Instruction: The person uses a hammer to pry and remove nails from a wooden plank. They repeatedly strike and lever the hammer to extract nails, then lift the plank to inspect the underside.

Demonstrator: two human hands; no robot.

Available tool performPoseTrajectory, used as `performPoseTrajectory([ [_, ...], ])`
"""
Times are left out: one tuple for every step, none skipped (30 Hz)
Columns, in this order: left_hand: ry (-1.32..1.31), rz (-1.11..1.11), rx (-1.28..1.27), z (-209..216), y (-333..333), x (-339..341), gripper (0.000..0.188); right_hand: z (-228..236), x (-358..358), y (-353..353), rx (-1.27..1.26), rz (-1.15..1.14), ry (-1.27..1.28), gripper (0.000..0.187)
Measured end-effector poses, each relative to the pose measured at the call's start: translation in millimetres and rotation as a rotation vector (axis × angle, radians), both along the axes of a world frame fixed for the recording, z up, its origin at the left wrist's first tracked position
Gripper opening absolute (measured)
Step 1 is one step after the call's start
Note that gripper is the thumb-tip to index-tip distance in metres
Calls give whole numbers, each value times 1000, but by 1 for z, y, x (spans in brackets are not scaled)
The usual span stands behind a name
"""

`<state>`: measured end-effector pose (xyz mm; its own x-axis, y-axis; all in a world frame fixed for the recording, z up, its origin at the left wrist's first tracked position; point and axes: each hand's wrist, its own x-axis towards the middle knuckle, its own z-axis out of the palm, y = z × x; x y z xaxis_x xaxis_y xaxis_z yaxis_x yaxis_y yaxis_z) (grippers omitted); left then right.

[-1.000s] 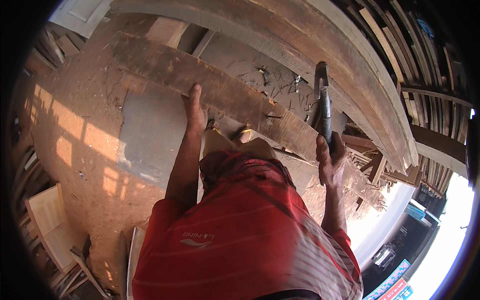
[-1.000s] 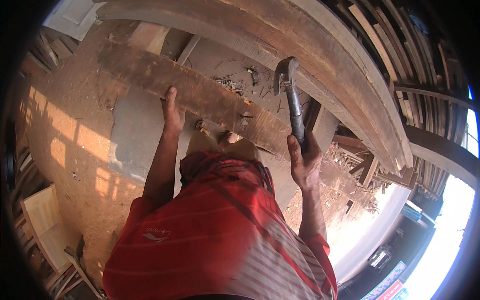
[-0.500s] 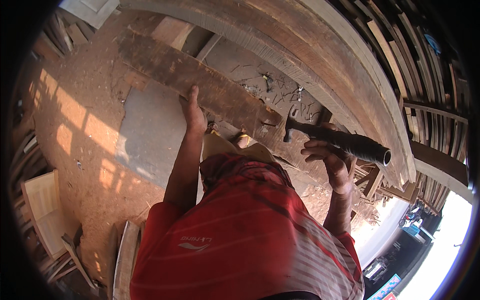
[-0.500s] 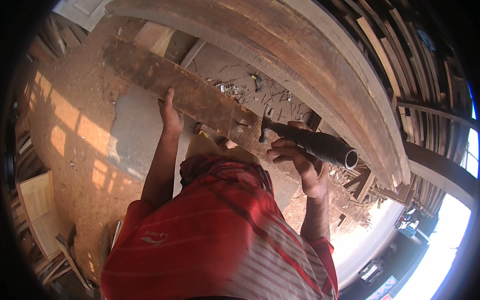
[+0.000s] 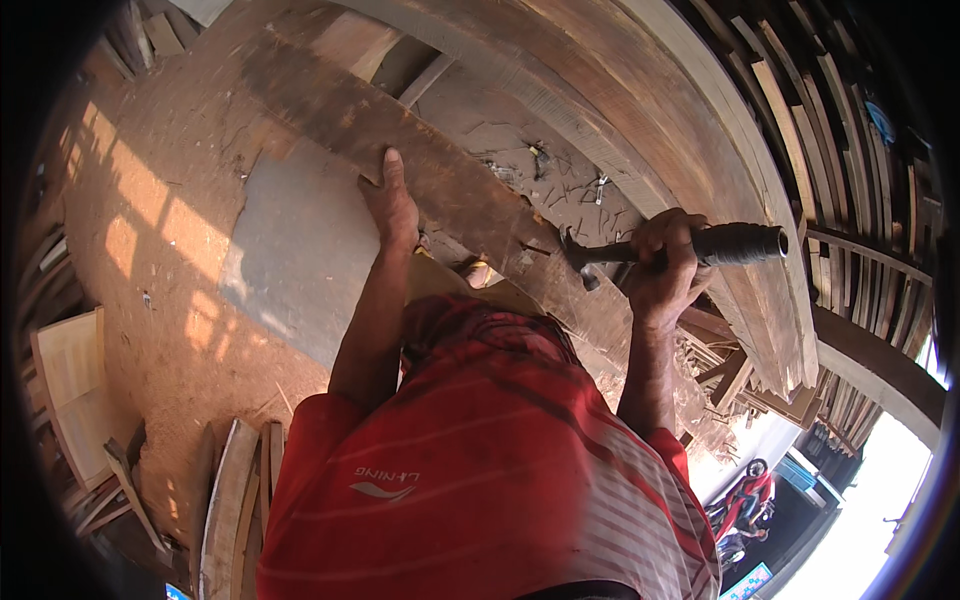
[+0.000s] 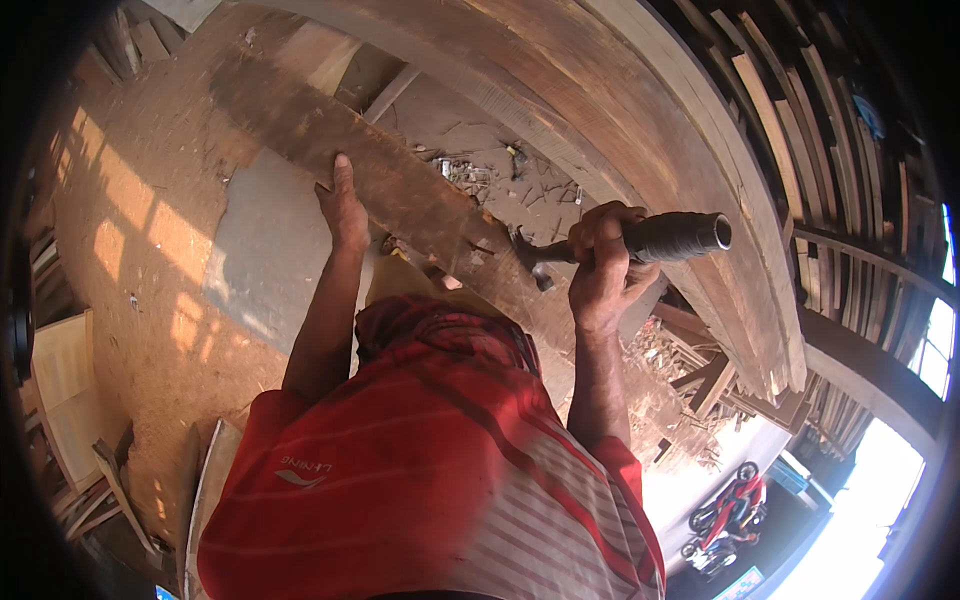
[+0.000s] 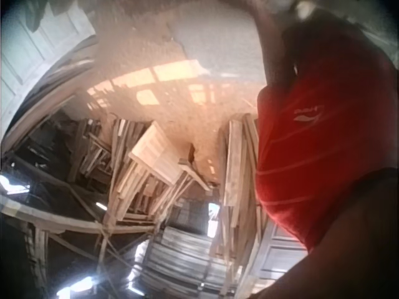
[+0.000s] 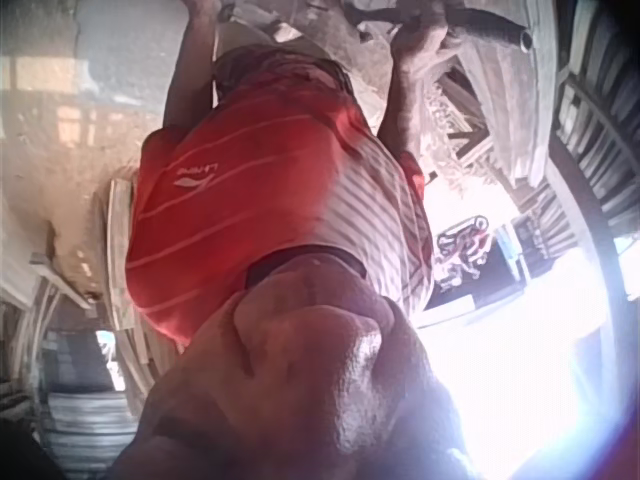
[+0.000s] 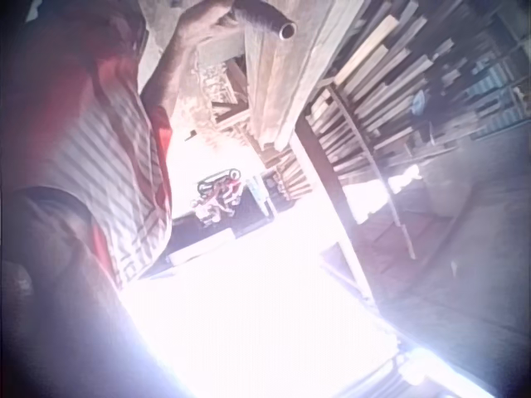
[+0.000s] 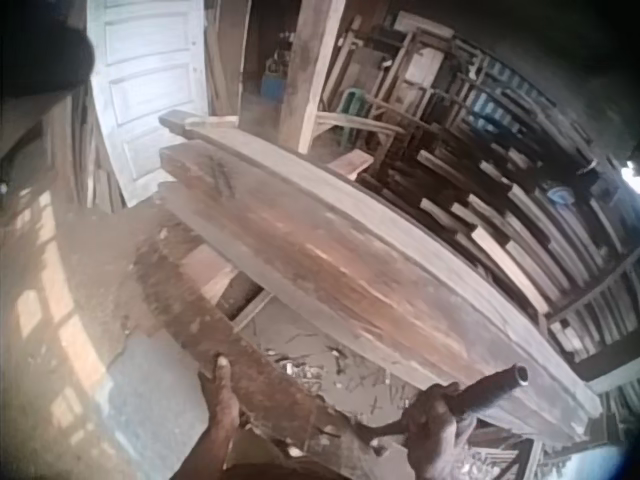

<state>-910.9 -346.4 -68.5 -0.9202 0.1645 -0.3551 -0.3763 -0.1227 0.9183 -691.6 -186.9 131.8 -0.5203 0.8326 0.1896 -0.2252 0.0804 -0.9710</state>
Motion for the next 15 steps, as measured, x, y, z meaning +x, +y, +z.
performPoseTrajectory([
  [44,-26,33,-2,-1,-2,92,-1,-7,1,9,64,-2,14],
  [88,-52,65,-3,-2,-4,91,-2,-14,2,19,128,-5,15],
  [70,-23,29,-7,-4,-3,90,0,-27,-4,102,129,-102,11],
  [44,2,1,-9,-2,-2,89,1,-37,-9,122,135,-149,10],
  [18,28,-26,-11,-2,-1,88,1,-43,-9,169,174,-249,10],
  [42,20,-8,-16,-2,-3,88,1,-49,-10,216,218,-348,11],
  [66,13,10,-21,-3,-4,88,5,-58,-16,219,216,-371,12],
  [91,6,28,-26,-5,-5,88,8,-65,-21,228,230,-392,14],
  [84,3,32,-22,-5,-5,89,11,-72,-25,237,242,-417,17],
  [78,0,36,-17,-3,-4,90,13,-77,-28,245,255,-442,22],
  [72,-4,41,-13,-2,-3,91,13,-80,-27,297,274,-521,20],
  [27,15,-3,-10,-1,-2,93,11,-85,-31,295,303,-516,20],
  [-18,31,-46,-8,-1,-1,94,9,-91,-36,293,330,-511,20],
  [-63,46,-88,-7,-1,0,96,6,-95,-40,289,355,-506,21],
  [-51,37,-31,-12,-1,-1,97,-3,-99,-40,399,434,-538,29],
])
